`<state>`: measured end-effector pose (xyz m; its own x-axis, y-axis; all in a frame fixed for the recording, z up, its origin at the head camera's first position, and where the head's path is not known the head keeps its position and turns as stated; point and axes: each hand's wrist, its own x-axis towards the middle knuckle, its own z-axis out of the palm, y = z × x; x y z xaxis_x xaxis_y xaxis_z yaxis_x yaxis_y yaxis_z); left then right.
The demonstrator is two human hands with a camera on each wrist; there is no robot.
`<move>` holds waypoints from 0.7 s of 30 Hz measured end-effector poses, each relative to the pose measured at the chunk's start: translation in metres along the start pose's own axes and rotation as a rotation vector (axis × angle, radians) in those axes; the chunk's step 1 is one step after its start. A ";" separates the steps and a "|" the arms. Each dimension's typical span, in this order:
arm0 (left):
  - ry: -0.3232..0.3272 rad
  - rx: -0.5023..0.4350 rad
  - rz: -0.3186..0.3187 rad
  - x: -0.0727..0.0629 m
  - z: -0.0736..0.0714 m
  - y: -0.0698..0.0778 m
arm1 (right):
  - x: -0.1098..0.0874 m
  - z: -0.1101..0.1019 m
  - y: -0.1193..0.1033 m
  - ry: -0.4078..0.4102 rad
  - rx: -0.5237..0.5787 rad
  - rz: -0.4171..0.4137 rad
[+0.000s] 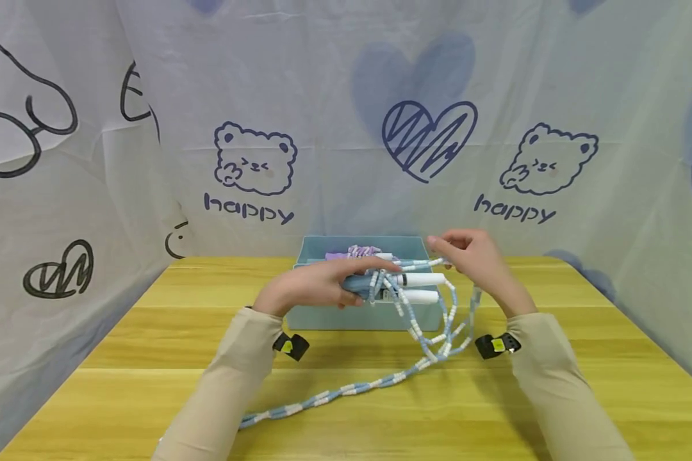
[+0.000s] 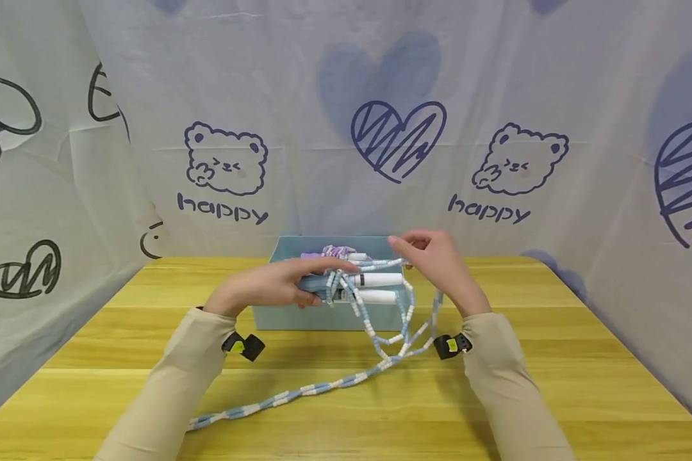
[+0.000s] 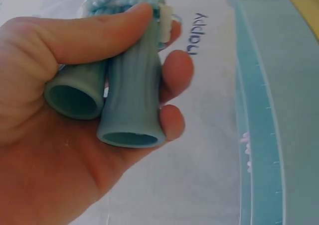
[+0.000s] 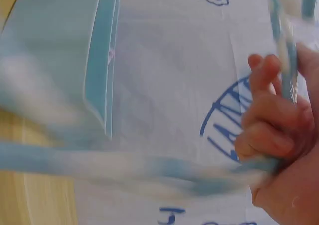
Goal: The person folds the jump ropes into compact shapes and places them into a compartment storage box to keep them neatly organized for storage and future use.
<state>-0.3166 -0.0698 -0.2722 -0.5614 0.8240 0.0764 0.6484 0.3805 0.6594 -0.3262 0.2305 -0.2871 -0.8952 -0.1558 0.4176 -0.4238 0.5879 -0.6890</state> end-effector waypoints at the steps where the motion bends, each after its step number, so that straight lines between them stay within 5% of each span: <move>1: 0.002 -0.026 -0.012 -0.003 -0.003 -0.001 | 0.000 -0.002 0.002 0.007 0.007 0.009; 10: 0.048 -0.159 -0.045 -0.021 -0.024 -0.014 | 0.001 -0.005 0.016 -0.069 0.028 0.020; 21: 0.110 -0.277 -0.059 -0.022 -0.032 -0.031 | 0.003 0.013 0.030 -0.245 -0.127 -0.062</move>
<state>-0.3409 -0.1138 -0.2703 -0.6563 0.7475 0.1025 0.4566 0.2854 0.8427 -0.3439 0.2375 -0.3142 -0.8812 -0.3728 0.2909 -0.4723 0.6635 -0.5803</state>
